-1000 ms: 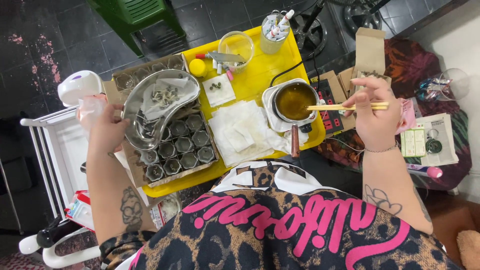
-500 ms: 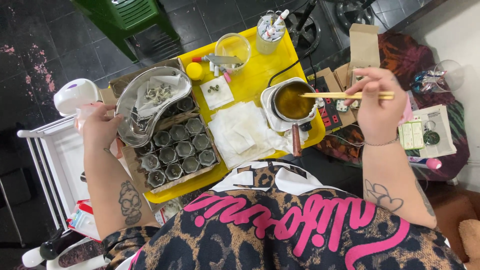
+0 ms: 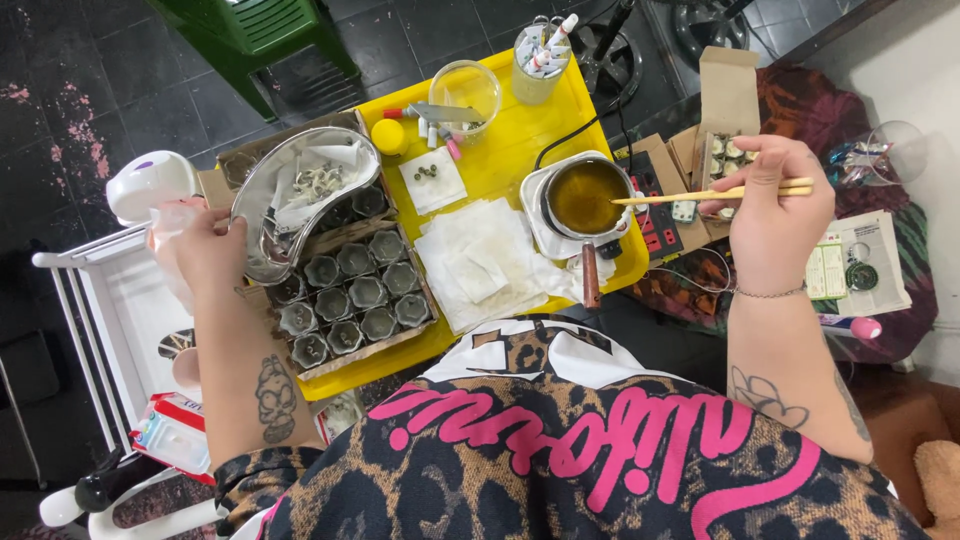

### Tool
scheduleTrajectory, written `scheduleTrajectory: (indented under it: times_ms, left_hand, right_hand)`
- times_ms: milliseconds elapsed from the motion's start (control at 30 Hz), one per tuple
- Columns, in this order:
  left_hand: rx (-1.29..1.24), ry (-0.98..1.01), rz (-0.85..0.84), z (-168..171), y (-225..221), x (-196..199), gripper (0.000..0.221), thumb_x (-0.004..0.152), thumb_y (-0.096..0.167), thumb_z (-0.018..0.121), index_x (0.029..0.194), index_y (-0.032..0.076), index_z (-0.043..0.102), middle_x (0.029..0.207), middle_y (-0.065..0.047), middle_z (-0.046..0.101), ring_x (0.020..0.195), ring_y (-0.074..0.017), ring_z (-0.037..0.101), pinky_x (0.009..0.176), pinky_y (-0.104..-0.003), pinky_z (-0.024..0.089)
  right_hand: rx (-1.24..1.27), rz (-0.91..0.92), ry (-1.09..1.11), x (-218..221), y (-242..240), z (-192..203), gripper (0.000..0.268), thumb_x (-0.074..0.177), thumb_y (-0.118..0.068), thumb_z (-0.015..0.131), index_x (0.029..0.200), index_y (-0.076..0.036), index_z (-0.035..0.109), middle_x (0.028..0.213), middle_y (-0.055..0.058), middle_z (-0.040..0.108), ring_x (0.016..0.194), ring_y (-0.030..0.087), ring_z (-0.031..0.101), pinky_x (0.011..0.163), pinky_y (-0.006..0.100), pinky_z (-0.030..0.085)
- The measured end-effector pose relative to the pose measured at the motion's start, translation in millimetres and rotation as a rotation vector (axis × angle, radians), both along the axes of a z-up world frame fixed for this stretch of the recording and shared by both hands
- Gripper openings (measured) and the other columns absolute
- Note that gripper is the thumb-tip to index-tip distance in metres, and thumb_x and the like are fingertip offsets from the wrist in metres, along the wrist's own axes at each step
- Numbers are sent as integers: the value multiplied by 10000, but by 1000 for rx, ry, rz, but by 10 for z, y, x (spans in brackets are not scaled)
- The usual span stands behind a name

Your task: The recorder is dipping wicks into melted wax and preparing them for insertion into candle jars.

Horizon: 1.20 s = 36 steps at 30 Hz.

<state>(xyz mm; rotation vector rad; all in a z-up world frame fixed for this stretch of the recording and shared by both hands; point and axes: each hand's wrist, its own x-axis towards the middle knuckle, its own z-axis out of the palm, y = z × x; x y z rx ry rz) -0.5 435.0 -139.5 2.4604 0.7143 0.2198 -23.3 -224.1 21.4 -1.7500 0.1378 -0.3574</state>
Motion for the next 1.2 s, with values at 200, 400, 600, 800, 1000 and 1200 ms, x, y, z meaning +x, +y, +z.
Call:
scheduleTrajectory:
  times_ms: [200, 400, 600, 800, 1000, 1200]
  left_hand:
    - [85, -37, 7, 110, -119, -92, 387, 917, 254, 820, 1225, 51, 701, 970, -138, 730, 885, -259, 698, 816, -407, 529]
    - [321, -435, -58, 936, -898, -277, 381, 955, 75, 770, 1318, 10, 672, 1133, -153, 687, 1005, -280, 668, 854, -392, 514]
    - [-390, -233, -376, 1372, -2264, -387, 235, 1040, 171, 694, 1255, 77, 687, 984, -3, 731, 885, -84, 670, 793, -265, 541]
    - [-642, 295, -858, 632, -3364, -408, 488, 955, 372, 673, 1335, 76, 594, 1045, -72, 739, 871, -162, 699, 761, -320, 567]
    - [-906, 534, -881, 420, -3874, -528, 499, 1015, 467, 568, 1279, 51, 652, 1016, -96, 780, 852, -154, 722, 766, -292, 591]
    - [-1043, 758, -781, 697, -4048, -567, 459, 998, 476, 554, 1240, 97, 646, 1033, -56, 734, 819, -121, 685, 718, -318, 565]
  right_hand:
    - [9, 47, -64, -41, 27, -23, 408, 1216, -361, 528, 1243, 36, 620, 932, 102, 669, 797, 171, 698, 722, 331, 627]
    - [-61, 32, -45, -89, 29, 21, 434, 1201, -384, 532, 1244, 36, 633, 924, 107, 669, 783, 161, 697, 715, 315, 617]
    - [-36, 57, -48, -147, 52, -21, 435, 1175, -383, 566, 1225, 45, 625, 908, 106, 666, 768, 165, 691, 707, 312, 619]
    - [-59, 119, -113, -143, 250, 95, 437, 1145, -385, 548, 1181, 44, 624, 1000, 72, 623, 839, 146, 682, 719, 308, 636]
    - [-68, 289, -107, -43, 149, 21, 383, 1180, -337, 516, 1300, 22, 572, 932, 90, 683, 750, 127, 688, 729, 273, 587]
    - [-225, 562, -96, 96, 46, 107, 395, 1136, -314, 554, 1370, 1, 502, 895, 82, 695, 800, 124, 680, 723, 231, 545]
